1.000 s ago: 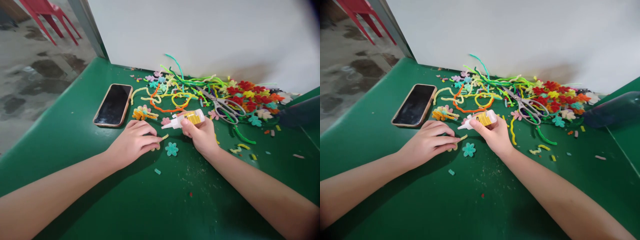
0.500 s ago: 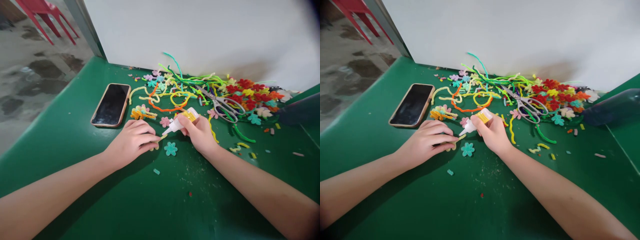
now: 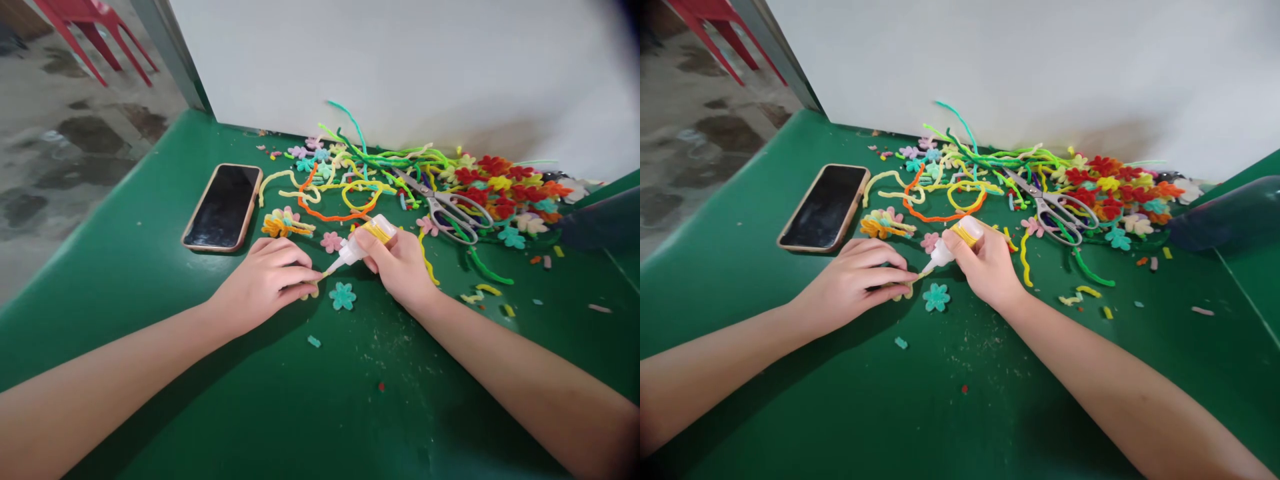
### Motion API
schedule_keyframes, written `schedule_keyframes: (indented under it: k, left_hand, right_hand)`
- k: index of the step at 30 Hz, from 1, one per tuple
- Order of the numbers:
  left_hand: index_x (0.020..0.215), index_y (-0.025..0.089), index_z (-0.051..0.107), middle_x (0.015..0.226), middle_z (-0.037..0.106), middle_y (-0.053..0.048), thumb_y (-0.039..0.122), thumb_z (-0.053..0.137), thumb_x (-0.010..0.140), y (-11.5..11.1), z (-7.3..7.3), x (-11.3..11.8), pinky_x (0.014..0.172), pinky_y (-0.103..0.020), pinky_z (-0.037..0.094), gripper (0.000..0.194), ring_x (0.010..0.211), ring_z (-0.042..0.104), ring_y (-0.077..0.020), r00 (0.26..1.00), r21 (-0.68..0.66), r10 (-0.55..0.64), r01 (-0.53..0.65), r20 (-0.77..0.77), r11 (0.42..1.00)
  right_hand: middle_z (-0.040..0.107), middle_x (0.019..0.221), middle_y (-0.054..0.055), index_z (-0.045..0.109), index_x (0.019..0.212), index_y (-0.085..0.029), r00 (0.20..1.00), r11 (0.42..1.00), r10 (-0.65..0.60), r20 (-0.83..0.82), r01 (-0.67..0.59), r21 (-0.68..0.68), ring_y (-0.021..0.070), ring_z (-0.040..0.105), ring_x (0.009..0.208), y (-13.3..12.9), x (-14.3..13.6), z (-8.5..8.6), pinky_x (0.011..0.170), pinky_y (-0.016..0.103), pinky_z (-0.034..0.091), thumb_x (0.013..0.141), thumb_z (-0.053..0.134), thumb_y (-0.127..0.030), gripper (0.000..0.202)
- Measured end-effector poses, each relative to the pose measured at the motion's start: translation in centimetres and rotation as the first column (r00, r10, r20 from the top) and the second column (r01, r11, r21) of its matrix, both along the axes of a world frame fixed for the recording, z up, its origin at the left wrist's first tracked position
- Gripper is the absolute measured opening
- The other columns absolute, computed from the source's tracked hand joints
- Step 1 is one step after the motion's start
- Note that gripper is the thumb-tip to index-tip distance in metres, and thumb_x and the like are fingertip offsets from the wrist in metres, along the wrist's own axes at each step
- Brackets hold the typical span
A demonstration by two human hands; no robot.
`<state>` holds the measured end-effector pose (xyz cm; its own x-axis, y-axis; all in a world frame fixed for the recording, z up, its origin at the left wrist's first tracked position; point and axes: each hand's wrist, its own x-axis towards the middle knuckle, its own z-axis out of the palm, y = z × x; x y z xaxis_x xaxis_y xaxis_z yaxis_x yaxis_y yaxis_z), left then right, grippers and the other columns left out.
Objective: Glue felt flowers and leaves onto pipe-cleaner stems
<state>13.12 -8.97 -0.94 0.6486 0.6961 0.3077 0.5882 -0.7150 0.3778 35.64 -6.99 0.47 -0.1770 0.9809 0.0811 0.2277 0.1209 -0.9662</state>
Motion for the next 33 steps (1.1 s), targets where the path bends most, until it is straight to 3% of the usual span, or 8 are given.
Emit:
schedule_keyframes:
  k: [3, 8, 13, 17, 21, 27, 33]
  left_hand:
    - [0.098, 0.028, 0.071, 0.092, 0.066, 0.0, 0.034, 0.06, 0.09, 0.0, 0.1, 0.0, 0.083, -0.035, 0.036, 0.015, 0.09, 0.055, -0.0164, 1.0, -0.003, 0.002, -0.002, 0.0, 1.0]
    - [0.099, 0.028, 0.071, 0.092, 0.066, 0.0, 0.034, 0.06, 0.09, 0.0, 0.1, 0.0, 0.083, -0.035, 0.036, 0.015, 0.091, 0.055, -0.0168, 1.0, -0.016, -0.001, 0.001, 0.006, 1.0]
    - [0.098, 0.027, 0.071, 0.092, 0.065, 0.0, 0.033, 0.06, 0.089, 0.0, 0.1, 0.0, 0.082, -0.034, 0.036, 0.015, 0.09, 0.054, -0.0165, 1.0, -0.014, -0.001, 0.001, 0.015, 1.0]
    - [0.098, 0.027, 0.071, 0.092, 0.065, 0.0, 0.032, 0.061, 0.089, 0.0, 0.1, 0.0, 0.082, -0.034, 0.036, 0.015, 0.089, 0.054, -0.0163, 1.0, -0.019, -0.003, 0.004, 0.013, 1.0]
    - [0.098, 0.028, 0.071, 0.091, 0.064, 0.0, 0.029, 0.06, 0.09, 0.0, 0.3, 0.0, 0.082, -0.034, 0.035, 0.013, 0.089, 0.055, -0.0161, 1.0, -0.032, -0.01, 0.01, 0.001, 0.999]
    - [0.098, 0.027, 0.07, 0.09, 0.064, 0.001, 0.029, 0.059, 0.091, -0.1, 0.4, 0.1, 0.081, -0.034, 0.034, 0.013, 0.087, 0.054, -0.0152, 1.0, -0.035, -0.007, 0.008, 0.011, 0.999]
    - [0.098, 0.027, 0.07, 0.09, 0.063, 0.001, 0.028, 0.06, 0.091, 0.0, 0.3, 0.1, 0.081, -0.033, 0.034, 0.012, 0.086, 0.053, -0.0147, 1.0, -0.035, -0.003, 0.004, 0.012, 0.999]
  right_hand:
    - [0.04, 0.05, -0.006, 0.057, 0.067, -0.018, 0.998, 1.0, -0.023, -0.064, 0.023, 0.0, 0.0069, 0.036, 0.046, 0.0, 0.0, -0.4, 0.044, 0.024, 0.027, 0.084, 0.06, -0.048, 0.035]
    - [0.058, 0.065, 0.0, 0.064, 0.076, -0.019, 0.975, 0.988, -0.146, -0.168, 0.153, 0.028, 0.0099, 0.052, 0.056, -0.3, -0.1, -0.6, 0.049, 0.024, 0.039, 0.08, 0.064, -0.05, 0.031]
    - [0.064, 0.071, 0.002, 0.067, 0.076, -0.021, 0.989, 0.992, -0.097, -0.114, 0.106, 0.068, 0.0117, 0.056, 0.058, -0.6, -0.1, -0.1, 0.049, 0.024, 0.044, 0.078, 0.064, -0.054, 0.033]
    - [0.058, 0.06, -0.001, 0.067, 0.073, -0.021, 0.993, 0.993, -0.08, -0.082, 0.086, 0.08, 0.0097, 0.051, 0.052, -0.5, -0.1, 0.1, 0.047, 0.023, 0.041, 0.077, 0.067, -0.051, 0.031]
    - [0.05, 0.05, -0.003, 0.065, 0.07, -0.018, 0.998, 0.998, -0.054, -0.034, 0.055, 0.006, 0.0074, 0.042, 0.044, -0.2, -0.1, 0.2, 0.041, 0.022, 0.032, 0.079, 0.065, -0.051, 0.034]
    - [0.039, 0.048, -0.006, 0.056, 0.062, -0.018, 0.998, 0.998, -0.061, 0.002, 0.061, 0.028, 0.0049, 0.031, 0.043, -0.1, 0.0, 0.3, 0.04, 0.022, 0.024, 0.085, 0.058, -0.05, 0.04]
    - [0.04, 0.043, -0.006, 0.042, 0.055, -0.019, 0.997, 0.999, -0.043, 0.064, 0.044, -0.026, 0.0046, 0.035, 0.04, 0.0, 0.1, 0.3, 0.04, 0.021, 0.025, 0.088, 0.054, -0.048, 0.046]
